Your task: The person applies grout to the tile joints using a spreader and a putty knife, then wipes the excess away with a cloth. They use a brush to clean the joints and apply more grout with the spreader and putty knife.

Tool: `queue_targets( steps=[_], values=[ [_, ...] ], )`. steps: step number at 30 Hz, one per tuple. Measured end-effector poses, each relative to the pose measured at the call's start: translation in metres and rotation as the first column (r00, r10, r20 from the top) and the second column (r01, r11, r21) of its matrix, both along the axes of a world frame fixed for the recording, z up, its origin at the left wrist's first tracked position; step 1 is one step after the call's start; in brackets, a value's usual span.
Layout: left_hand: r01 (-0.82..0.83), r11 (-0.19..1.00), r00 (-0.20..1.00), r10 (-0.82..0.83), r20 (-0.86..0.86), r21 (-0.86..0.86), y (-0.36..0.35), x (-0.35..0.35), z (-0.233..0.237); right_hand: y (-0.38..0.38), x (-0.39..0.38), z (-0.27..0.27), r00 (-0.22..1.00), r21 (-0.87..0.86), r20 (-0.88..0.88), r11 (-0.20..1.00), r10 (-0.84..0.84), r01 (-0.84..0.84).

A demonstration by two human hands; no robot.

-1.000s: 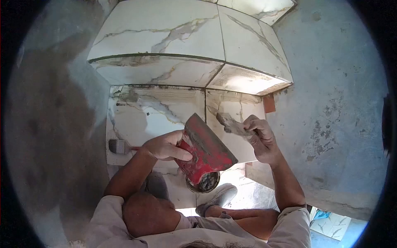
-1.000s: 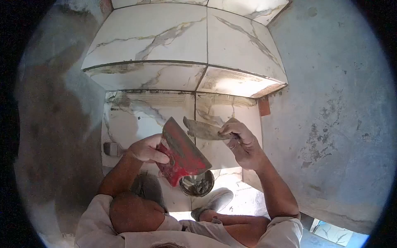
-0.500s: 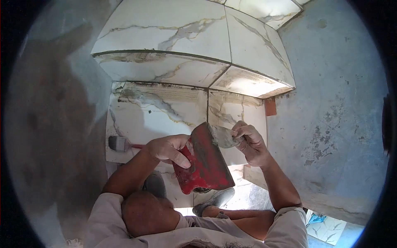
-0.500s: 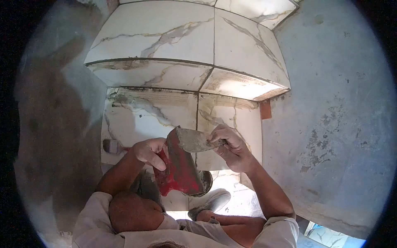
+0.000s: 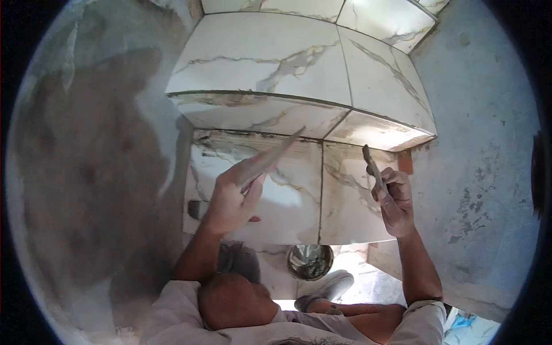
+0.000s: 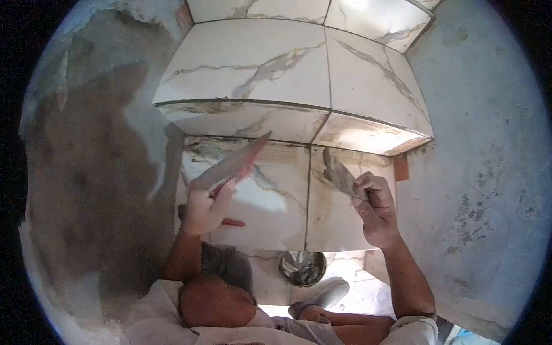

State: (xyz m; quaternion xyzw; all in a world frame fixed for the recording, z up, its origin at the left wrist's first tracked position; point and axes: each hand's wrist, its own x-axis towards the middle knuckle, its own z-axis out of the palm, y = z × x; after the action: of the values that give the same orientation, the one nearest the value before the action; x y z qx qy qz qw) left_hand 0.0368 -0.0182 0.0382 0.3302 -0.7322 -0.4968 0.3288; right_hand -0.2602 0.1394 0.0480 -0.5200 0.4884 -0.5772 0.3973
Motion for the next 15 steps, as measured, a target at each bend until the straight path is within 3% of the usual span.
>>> queue_targets(
  steps=[1,2,3,5,8,11,14,15],
  values=[
    [-0.133,0.860,0.990,0.096,-0.100,-0.492,-0.001,-0.003,-0.007,-0.002,0.006,0.001,1.000,-0.016,0.017,1.000,0.003,-0.003],
    [-0.145,0.765,0.989,0.091,-0.118,-0.627,-0.005,-0.003,-0.013,-0.003,0.014,0.003,0.998,0.004,0.045,0.999,-0.043,0.042],
    [-0.143,0.757,0.990,0.096,-0.107,-0.638,-0.003,-0.005,-0.011,-0.005,0.019,0.003,0.994,0.029,0.071,0.996,-0.087,0.085],
    [-0.272,0.577,0.955,0.260,-0.142,-0.770,0.007,-0.013,-0.009,-0.009,0.024,0.002,0.996,0.017,0.084,0.999,-0.043,0.042],
    [-0.285,0.491,0.939,0.317,-0.136,-0.823,0.008,-0.016,-0.030,-0.012,0.036,0.007,0.996,0.051,0.025,0.995,-0.090,0.089],
    [-0.330,0.449,0.912,0.378,-0.158,-0.830,0.011,-0.019,-0.032,-0.012,0.039,0.004,0.996,0.059,0.084,0.998,-0.037,0.032],
    [-0.332,0.506,0.921,0.355,-0.158,-0.796,0.010,-0.017,-0.031,-0.014,0.042,0.001,0.997,0.034,0.081,0.999,-0.008,0.005],
    [-0.335,0.616,0.936,0.303,-0.178,-0.713,0.007,-0.018,-0.033,-0.017,0.043,0.002,0.999,-0.007,0.044,1.000,0.001,-0.001]
  ],
)
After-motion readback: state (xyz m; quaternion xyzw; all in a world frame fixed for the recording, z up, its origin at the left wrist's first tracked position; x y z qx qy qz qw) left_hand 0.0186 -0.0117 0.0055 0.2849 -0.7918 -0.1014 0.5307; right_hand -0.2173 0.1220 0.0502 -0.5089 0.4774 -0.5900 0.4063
